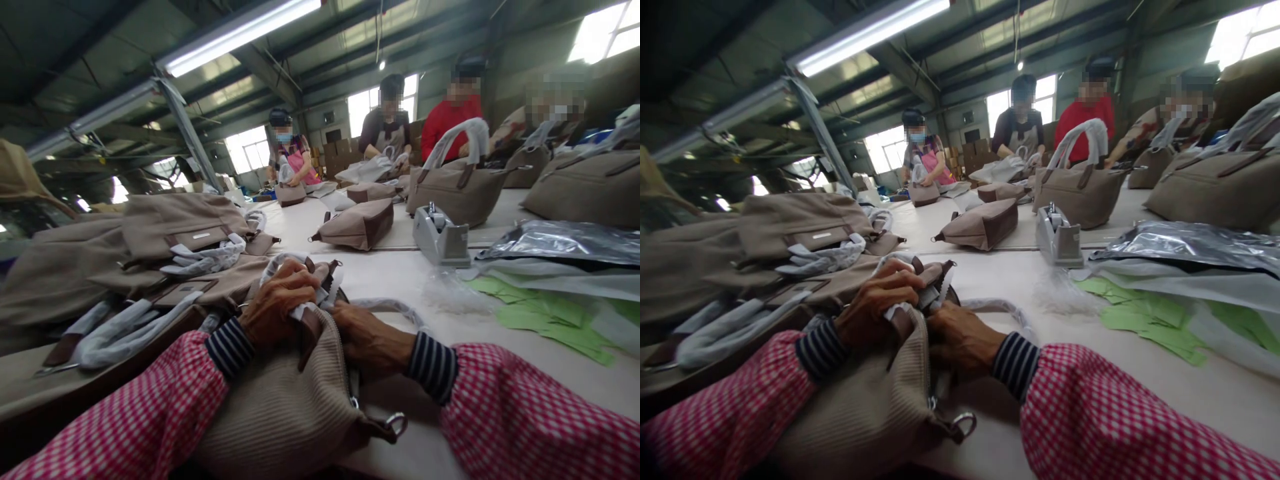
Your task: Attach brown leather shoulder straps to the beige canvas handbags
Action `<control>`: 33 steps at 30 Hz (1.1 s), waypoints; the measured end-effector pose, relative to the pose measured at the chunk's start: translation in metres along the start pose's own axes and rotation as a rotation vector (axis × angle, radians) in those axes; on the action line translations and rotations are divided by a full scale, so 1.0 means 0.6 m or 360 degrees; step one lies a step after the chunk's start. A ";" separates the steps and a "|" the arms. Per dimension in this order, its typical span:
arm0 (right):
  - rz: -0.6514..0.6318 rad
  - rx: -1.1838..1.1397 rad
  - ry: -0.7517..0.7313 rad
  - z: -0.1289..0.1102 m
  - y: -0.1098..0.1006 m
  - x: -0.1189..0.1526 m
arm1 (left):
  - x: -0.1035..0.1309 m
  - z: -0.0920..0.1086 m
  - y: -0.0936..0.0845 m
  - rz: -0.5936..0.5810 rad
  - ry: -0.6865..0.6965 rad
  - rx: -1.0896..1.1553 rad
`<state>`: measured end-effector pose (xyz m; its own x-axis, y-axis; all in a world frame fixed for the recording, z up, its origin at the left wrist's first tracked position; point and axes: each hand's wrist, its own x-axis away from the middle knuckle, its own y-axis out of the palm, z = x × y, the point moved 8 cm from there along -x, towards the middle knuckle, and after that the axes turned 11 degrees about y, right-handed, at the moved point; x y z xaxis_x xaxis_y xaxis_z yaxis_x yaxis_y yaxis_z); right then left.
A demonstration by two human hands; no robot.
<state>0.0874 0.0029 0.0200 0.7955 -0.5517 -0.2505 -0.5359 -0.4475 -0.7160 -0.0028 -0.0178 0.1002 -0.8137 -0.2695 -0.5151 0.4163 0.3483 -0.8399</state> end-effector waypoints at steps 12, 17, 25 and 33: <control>0.0222 -0.1039 0.0502 0.022 -0.035 0.052 | -0.007 -0.033 -0.058 0.0245 -0.0422 -0.0898; 0.0896 -0.0756 0.0877 0.071 -0.114 0.119 | 0.012 -0.068 0.057 -0.0132 -0.0719 -0.0207; 0.1058 -0.0661 0.1019 0.059 -0.166 0.138 | 0.046 -0.067 0.167 -0.0532 -0.0806 0.0204; 0.0923 0.0025 0.1044 0.019 -0.132 0.198 | 0.043 -0.063 0.120 -0.0470 -0.0788 0.0078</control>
<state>0.2278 -0.0192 0.0393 0.0730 -0.9851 -0.1559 -0.7977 0.0362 -0.6020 -0.0092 0.0341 0.0330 -0.6162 -0.7411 -0.2666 0.2285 0.1557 -0.9610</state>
